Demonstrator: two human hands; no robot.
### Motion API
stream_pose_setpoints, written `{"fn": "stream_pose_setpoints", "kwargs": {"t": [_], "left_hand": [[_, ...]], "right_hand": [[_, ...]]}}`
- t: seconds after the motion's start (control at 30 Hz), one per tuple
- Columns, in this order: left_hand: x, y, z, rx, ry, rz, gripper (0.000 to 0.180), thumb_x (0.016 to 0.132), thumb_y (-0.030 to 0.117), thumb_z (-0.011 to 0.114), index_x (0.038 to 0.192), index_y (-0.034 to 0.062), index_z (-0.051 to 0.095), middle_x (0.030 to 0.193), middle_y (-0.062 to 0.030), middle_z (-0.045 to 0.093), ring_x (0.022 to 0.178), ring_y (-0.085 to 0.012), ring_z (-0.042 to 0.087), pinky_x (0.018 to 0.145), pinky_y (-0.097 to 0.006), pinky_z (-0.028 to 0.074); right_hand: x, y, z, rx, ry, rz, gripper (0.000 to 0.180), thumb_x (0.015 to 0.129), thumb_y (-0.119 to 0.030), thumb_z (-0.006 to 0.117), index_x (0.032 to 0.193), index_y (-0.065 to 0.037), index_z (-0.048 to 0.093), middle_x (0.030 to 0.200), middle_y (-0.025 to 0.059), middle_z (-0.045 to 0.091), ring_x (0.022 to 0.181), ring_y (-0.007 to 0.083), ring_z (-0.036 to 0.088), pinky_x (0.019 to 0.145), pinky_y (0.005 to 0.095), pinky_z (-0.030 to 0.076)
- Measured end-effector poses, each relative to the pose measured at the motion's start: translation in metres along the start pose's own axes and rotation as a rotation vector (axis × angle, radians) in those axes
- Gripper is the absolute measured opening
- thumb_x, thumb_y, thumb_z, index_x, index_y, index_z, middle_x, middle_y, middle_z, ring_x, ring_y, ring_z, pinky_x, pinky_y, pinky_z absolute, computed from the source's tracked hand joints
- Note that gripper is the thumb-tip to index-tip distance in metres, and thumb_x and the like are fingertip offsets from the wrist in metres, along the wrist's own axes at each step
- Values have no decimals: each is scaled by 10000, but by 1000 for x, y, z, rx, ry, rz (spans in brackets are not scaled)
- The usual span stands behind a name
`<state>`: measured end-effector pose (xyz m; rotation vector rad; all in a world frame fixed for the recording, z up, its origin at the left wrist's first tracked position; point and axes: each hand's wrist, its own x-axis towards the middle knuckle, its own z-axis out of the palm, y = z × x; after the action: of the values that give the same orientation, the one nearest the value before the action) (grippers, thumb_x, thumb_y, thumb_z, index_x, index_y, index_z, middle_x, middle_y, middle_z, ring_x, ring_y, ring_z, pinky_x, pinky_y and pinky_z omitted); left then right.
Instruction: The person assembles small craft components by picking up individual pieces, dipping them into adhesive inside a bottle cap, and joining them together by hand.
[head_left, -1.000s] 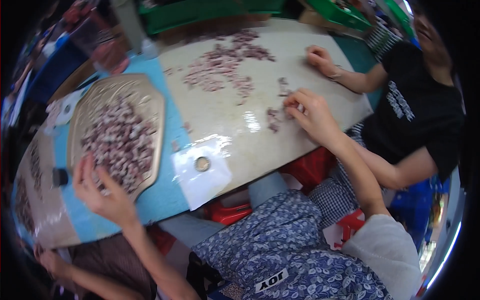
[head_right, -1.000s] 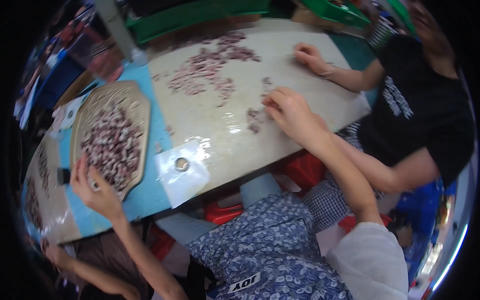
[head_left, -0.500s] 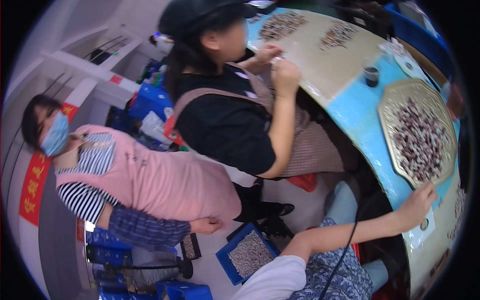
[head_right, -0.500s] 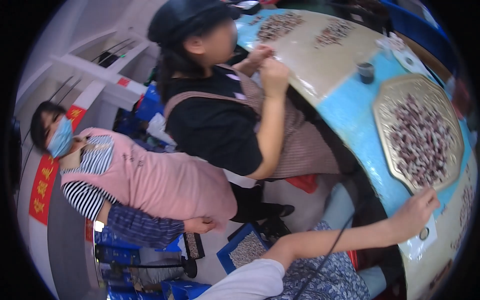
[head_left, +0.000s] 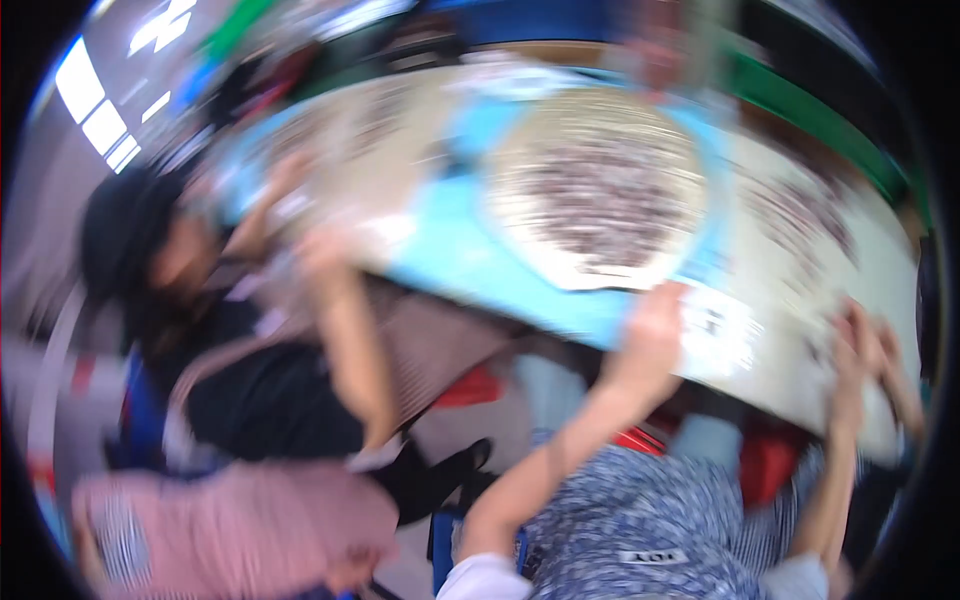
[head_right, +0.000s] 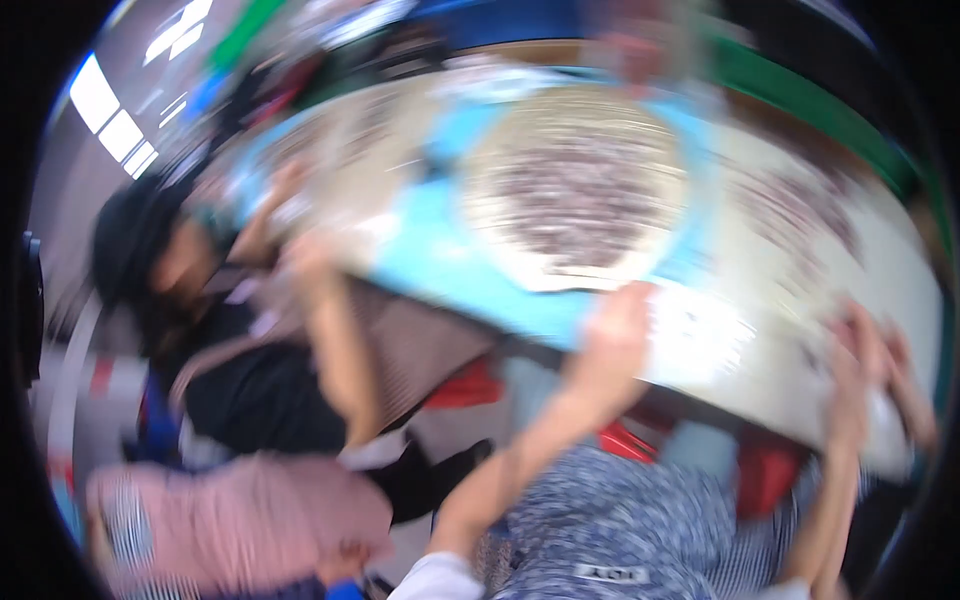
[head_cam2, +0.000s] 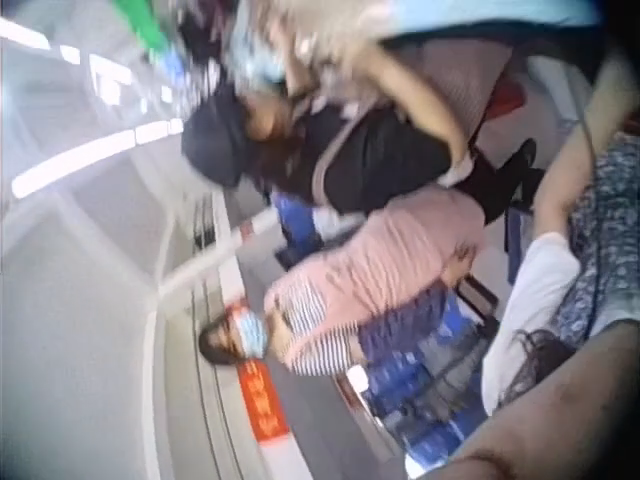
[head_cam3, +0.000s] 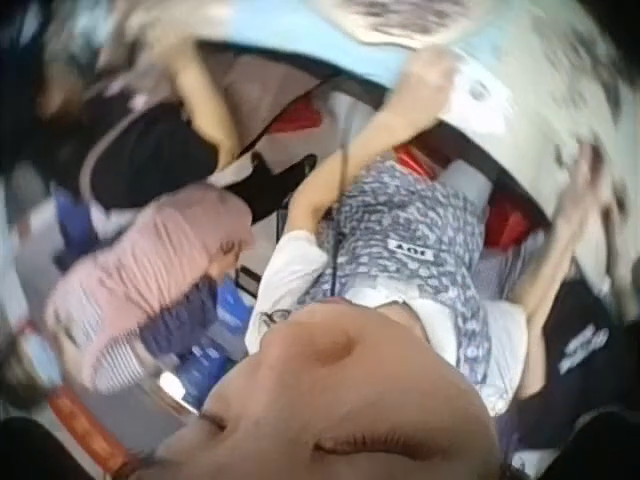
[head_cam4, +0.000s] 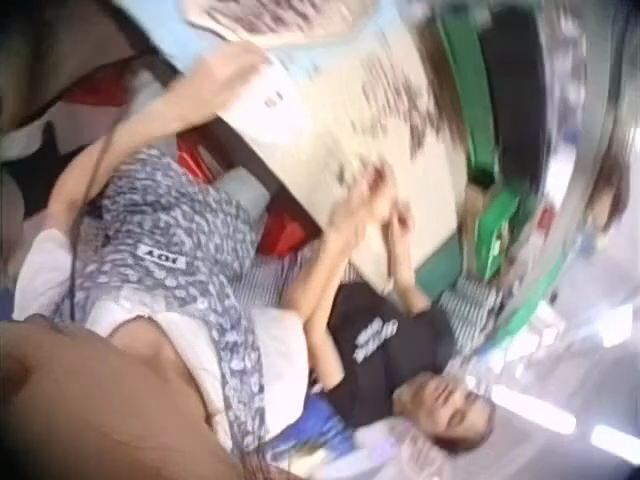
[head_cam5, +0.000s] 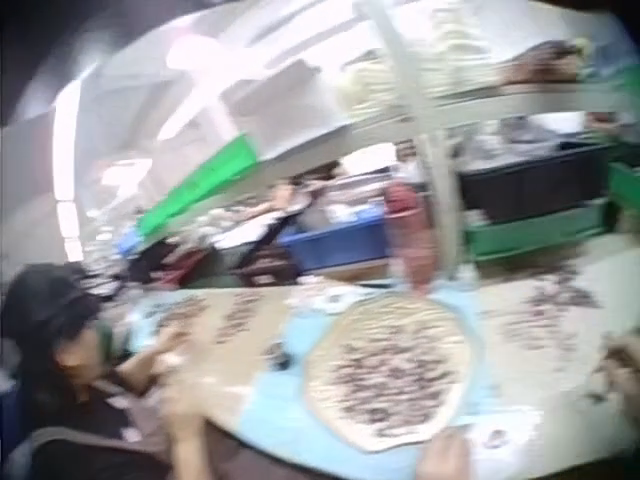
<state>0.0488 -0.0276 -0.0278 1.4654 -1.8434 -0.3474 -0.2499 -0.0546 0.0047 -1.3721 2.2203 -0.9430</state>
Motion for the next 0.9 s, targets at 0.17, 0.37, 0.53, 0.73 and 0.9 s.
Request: {"fn": "stream_pose_setpoints", "kwargs": {"t": [0.17,0.37,0.53,0.73,0.9], "left_hand": [[11,-16,-6,-135,143,-111,159,835,2,580,984,-27,629,932,-152,635,815,-250,628,744,-325,501],[16,9,15,-147,65,-50,181,839,-16,569,1006,-64,615,920,-173,628,789,-271,612,728,-338,492],[16,28,-9,-46,60,98,204,882,103,628,979,-77,640,910,-195,649,777,-250,638,706,-316,537],[10,12,-22,-26,138,13,234,889,140,617,1002,-63,648,926,-204,653,766,-275,641,664,-329,541],[11,-1,-6,-104,72,-76,185,880,23,561,1040,-59,608,958,-142,630,869,-207,604,776,-308,490]], "right_hand": [[-28,-47,32,159,-61,-610,166,795,-101,711,834,5,589,742,93,625,615,160,613,563,261,480],[-6,6,-18,81,171,-492,170,830,-124,677,863,0,565,722,105,615,612,169,615,557,273,481],[-28,-18,-27,312,233,-510,154,821,-93,680,846,0,559,717,82,618,584,153,615,514,258,469],[-32,-49,18,396,200,-721,136,796,-40,659,821,-7,530,703,88,553,580,207,585,532,296,463],[-19,-24,-13,320,202,-382,130,824,-64,644,871,18,555,720,121,614,624,189,617,567,294,478]]}}
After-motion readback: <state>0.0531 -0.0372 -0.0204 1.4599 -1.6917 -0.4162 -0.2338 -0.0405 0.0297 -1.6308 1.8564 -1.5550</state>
